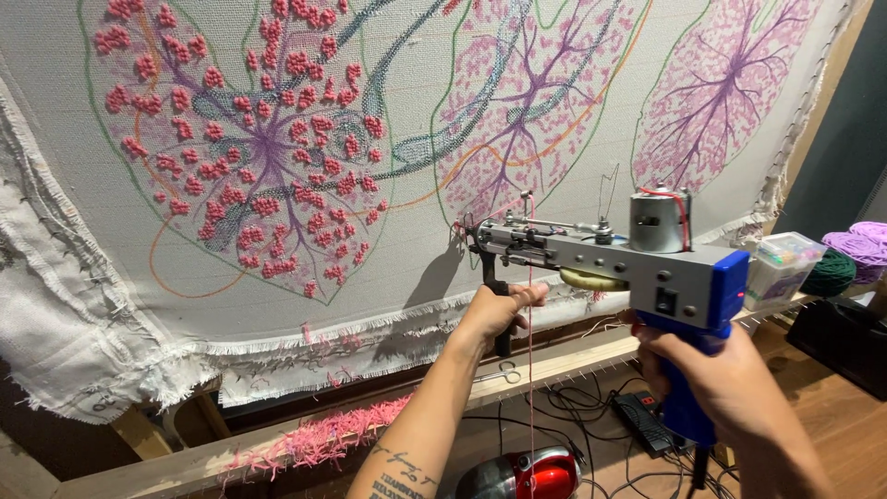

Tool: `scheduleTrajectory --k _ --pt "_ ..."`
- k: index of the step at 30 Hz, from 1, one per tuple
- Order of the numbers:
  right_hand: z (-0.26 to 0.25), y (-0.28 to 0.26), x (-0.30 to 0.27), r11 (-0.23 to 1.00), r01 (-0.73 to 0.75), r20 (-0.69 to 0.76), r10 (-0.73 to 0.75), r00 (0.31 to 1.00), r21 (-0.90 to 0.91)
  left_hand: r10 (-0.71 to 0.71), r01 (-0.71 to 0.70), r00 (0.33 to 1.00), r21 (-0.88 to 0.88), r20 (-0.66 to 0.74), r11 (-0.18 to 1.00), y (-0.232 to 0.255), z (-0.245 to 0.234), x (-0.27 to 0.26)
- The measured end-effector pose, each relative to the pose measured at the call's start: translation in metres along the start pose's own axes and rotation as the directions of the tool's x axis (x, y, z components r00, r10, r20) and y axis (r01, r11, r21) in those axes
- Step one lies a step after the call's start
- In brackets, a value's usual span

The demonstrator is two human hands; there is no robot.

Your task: Tufting a rug using a tufting gun on a large vertical frame.

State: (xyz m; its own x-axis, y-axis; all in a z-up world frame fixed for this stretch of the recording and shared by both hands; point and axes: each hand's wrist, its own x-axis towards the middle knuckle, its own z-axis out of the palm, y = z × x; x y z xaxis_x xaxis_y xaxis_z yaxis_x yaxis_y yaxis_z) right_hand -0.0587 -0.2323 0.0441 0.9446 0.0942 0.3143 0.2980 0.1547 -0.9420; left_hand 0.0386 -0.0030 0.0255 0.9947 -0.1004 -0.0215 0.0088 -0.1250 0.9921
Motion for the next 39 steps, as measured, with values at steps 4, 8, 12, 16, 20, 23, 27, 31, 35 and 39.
scheduleTrajectory --k 4,8,12,16,20,23,27,31,35,39 --pt "0.017 0.009 0.004 0.999 -0.045 -0.084 0.042 0.996 -0.029 -0.057 0.051 0.992 -0.049 -0.116 0.998 0.008 -0.008 -0.004" --pt "0.036 0.020 0.008 0.995 -0.090 -0.138 0.084 0.987 -0.035 -0.005 -0.037 0.969 -0.163 -0.249 0.986 -0.003 -0.024 0.008" --pt "0.037 0.013 0.014 0.982 -0.155 -0.153 0.138 0.978 -0.103 -0.067 0.035 0.971 -0.141 -0.229 0.989 0.007 -0.029 0.003" --pt "0.038 0.017 0.015 0.995 -0.084 -0.112 0.079 0.991 -0.045 -0.027 0.009 0.973 -0.079 -0.230 0.997 0.000 -0.036 0.011" --pt "0.041 0.022 0.018 0.997 -0.071 -0.127 0.071 0.989 0.008 -0.033 0.022 0.975 -0.053 -0.221 0.998 0.008 -0.041 0.007" --pt "0.048 0.021 0.017 0.995 -0.096 -0.154 0.100 0.983 0.037 -0.067 0.064 0.971 -0.022 -0.230 0.998 0.015 -0.043 0.005" --pt "0.048 0.026 0.020 0.996 -0.078 -0.162 0.083 0.983 0.035 -0.063 0.054 0.971 -0.042 -0.232 0.998 0.013 -0.047 0.013" --pt "0.039 0.028 0.022 0.996 -0.062 -0.128 0.069 0.989 0.057 -0.056 0.048 0.977 -0.044 -0.206 0.998 0.016 -0.044 0.010" --pt "0.016 0.014 0.020 0.997 -0.068 -0.089 0.071 0.993 0.037 -0.003 0.031 0.994 -0.244 0.114 0.969 0.003 -0.040 0.020" --pt "-0.020 -0.001 0.019 0.996 0.062 0.056 -0.065 0.996 0.060 0.093 0.017 0.936 -0.310 0.338 0.951 0.005 -0.017 0.017"
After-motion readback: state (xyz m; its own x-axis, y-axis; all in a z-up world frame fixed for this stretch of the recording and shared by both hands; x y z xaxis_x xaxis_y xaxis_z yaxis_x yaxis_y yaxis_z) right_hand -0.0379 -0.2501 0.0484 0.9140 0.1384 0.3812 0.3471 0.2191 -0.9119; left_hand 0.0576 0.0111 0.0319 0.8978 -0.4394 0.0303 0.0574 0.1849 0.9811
